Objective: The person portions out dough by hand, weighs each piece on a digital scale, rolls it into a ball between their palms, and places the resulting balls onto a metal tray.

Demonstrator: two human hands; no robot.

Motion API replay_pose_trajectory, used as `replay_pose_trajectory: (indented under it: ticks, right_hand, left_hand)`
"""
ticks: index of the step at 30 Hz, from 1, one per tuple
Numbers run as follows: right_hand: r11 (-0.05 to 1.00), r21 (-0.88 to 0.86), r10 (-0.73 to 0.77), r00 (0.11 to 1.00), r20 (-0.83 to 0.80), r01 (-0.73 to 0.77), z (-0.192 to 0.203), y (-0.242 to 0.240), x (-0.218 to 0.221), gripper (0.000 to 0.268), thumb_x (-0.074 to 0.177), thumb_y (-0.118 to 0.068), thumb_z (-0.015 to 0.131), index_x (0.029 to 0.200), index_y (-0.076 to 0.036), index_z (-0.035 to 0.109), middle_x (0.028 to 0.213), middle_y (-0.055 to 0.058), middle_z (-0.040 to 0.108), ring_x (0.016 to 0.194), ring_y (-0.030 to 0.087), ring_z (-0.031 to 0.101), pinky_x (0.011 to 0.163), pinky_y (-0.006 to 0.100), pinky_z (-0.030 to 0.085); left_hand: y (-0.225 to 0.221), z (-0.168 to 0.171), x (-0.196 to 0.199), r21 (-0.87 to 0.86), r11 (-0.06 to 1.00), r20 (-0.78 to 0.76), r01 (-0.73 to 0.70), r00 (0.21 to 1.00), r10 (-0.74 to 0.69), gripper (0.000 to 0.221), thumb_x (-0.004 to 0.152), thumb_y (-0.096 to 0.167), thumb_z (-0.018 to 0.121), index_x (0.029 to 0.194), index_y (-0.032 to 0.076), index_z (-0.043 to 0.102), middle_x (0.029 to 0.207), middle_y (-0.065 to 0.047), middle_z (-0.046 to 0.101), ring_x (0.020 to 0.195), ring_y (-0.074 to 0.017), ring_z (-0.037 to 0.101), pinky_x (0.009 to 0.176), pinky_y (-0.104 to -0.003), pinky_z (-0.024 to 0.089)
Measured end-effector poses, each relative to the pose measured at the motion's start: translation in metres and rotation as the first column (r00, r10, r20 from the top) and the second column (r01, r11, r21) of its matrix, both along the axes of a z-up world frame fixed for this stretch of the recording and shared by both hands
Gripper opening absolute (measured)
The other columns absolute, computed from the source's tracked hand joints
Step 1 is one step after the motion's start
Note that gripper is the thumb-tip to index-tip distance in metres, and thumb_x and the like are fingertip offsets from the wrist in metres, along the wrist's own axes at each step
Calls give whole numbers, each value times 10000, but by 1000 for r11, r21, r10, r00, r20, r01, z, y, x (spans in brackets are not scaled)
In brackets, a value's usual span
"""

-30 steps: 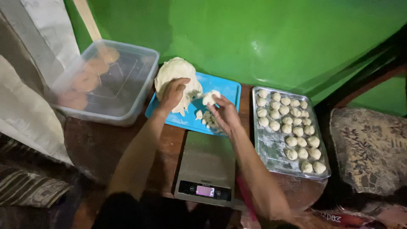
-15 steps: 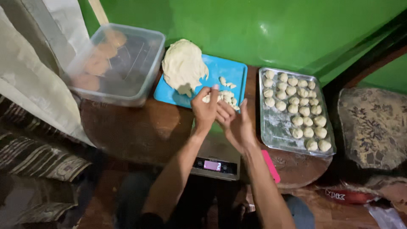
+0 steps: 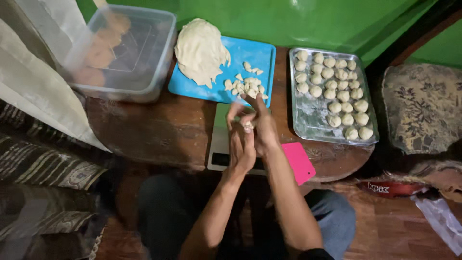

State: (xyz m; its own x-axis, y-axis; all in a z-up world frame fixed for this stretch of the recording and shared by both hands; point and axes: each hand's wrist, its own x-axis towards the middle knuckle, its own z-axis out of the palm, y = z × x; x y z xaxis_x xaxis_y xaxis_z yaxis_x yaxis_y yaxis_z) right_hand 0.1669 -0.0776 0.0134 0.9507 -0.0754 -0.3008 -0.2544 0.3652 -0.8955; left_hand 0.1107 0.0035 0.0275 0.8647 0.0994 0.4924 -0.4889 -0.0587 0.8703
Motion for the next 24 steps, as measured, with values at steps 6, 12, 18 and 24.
replay_pose_trajectory:
  ticks: [6, 12, 18, 24]
  right_hand:
    - [973, 187, 49, 914, 403, -135, 30, 42, -77, 605, 1036, -183, 515, 1596, -31, 343, 1615, 203, 382, 1426, 309, 379, 1201, 546, 267]
    - [904, 411, -185, 976, 117, 122, 84, 37, -70, 583, 969, -484, 597, 1425, -120, 584, 1244, 74, 692, 1005, 173, 668, 871, 310, 525]
    - [897, 442, -102, 980, 173, 15, 79, 28, -83, 688, 978, -551, 506, 1511, -120, 444, 1389, 117, 575, 1181, 271, 553, 997, 439, 414]
    - [867, 487, -11, 974, 228, -105, 71, 29, -94, 796, 987, -620, 415, 1597, -121, 304, 1534, 159, 458, 1358, 367, 438, 1123, 567, 301]
  left_hand:
    - [33, -14, 29, 226, 973, -134, -46, 988, 78, 612, 1143, 389, 259, 1660, 67, 190, 1714, -228, 108, 1555, -474, 91, 1277, -514, 34]
    - [2, 30, -42, 207, 957, 352, 204, 897, -267, 755, 1012, 465, 466, 1588, -8, 345, 1671, -190, 316, 1564, -322, 296, 1318, -484, 124]
    - [39, 38, -10, 366, 931, 348, -3, 928, -134, 557, 1098, 283, 344, 1585, 12, 336, 1499, -175, 541, 1466, -373, 437, 1273, -496, 263]
    - [8, 23, -37, 294, 954, 265, -59, 964, -22, 680, 1049, 394, 415, 1619, 38, 311, 1680, -163, 296, 1565, -344, 240, 1310, -479, 60]
